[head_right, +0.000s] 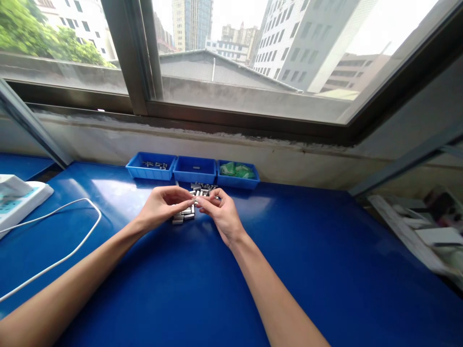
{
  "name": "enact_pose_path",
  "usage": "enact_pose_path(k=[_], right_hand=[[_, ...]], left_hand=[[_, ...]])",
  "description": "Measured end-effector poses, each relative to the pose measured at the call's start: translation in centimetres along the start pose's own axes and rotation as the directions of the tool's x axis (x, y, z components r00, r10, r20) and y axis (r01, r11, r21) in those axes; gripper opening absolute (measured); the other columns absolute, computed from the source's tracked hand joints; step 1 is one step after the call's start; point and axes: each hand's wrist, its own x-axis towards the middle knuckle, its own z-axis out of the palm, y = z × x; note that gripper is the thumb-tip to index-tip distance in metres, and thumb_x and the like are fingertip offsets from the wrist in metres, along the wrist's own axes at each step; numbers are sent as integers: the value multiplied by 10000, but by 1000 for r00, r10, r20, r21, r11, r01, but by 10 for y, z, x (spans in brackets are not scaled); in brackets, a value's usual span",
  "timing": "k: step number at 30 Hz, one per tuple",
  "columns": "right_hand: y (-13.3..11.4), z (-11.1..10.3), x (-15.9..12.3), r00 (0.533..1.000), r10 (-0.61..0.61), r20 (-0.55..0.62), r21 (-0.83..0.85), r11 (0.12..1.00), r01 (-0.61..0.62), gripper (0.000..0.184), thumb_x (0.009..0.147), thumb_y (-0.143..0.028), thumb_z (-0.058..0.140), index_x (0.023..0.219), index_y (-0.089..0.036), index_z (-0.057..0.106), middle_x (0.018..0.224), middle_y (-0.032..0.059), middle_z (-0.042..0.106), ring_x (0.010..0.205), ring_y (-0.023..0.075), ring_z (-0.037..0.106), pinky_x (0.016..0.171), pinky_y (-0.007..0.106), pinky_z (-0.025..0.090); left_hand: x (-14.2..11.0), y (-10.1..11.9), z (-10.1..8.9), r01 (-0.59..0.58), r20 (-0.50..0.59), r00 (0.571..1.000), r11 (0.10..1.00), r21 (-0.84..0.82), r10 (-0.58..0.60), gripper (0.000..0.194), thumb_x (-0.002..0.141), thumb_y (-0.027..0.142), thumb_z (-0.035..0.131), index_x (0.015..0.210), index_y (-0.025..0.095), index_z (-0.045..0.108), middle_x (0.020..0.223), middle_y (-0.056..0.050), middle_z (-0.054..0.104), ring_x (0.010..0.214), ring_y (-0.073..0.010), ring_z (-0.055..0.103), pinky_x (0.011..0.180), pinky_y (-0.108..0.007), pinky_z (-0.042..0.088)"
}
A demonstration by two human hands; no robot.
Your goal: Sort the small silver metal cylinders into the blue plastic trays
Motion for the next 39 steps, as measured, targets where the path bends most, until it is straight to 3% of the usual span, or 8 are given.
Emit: enact_pose_path(k=[6,9,11,17,21,25,31,39], right_hand=[[-1,1,1,1000,31,3,-33,999,-31,365,702,-378,826,804,-212,518,816,12,726,736,145,689,696,257,521],[-3,-6,4,997,-10,-71,-137,991,0,315,739,-387,776,818,-212,527,887,50,746,709,153,679,653,266,517],[-6,-15,6,981,-132,-142,-330,941,78,270,764,-382,737,817,-215,532,836,46,740,662,158,659,617,270,500],[-13,-42,7,866,-500,23,-929,309,203,77,836,-284,608,791,-222,599,769,20,671,683,177,614,669,305,456],[-12,-50,7,887,-447,121,-968,146,205,59,820,-259,607,845,-221,644,900,46,692,820,209,638,743,322,466],[-9,-51,10,927,-344,147,-945,227,234,107,817,-231,608,889,-211,685,896,51,709,812,199,652,741,310,489],[-6,-51,12,926,-323,197,-920,264,288,139,814,-175,598,877,-214,716,878,45,726,797,192,668,756,308,507],[-5,-44,10,931,-301,207,-909,291,297,128,798,-161,588,842,-210,697,837,33,732,751,186,674,710,296,510]], left_hand=[[3,1,-5,64,-64,996,997,-40,-66,324,730,409,808,893,134,757,862,-89,777,789,-212,736,739,-290,587],[13,1,-20,28,-249,968,999,-19,-32,360,713,432,815,904,132,762,845,-88,772,774,-201,725,745,-292,577],[24,-1,-34,-34,-438,899,998,-58,5,370,690,421,831,902,127,757,835,-82,764,766,-184,718,764,-288,571],[54,-17,-71,-160,-720,690,956,-244,-69,358,609,322,873,849,102,723,776,-59,726,730,-147,713,823,-308,579],[56,-25,-70,-190,-736,669,933,-306,-105,320,635,248,840,880,85,714,840,-90,732,798,-166,731,908,-344,573],[46,-21,-57,-142,-706,705,962,-232,-66,255,744,246,715,946,91,718,946,-121,739,868,-189,736,917,-357,573],[19,-6,-19,-8,-270,962,997,77,28,233,822,298,628,936,132,745,917,-91,765,787,-193,736,757,-291,593],[4,-8,-7,-111,-67,986,894,433,155,221,860,232,565,960,178,755,893,-45,773,789,-175,727,715,-242,554]])
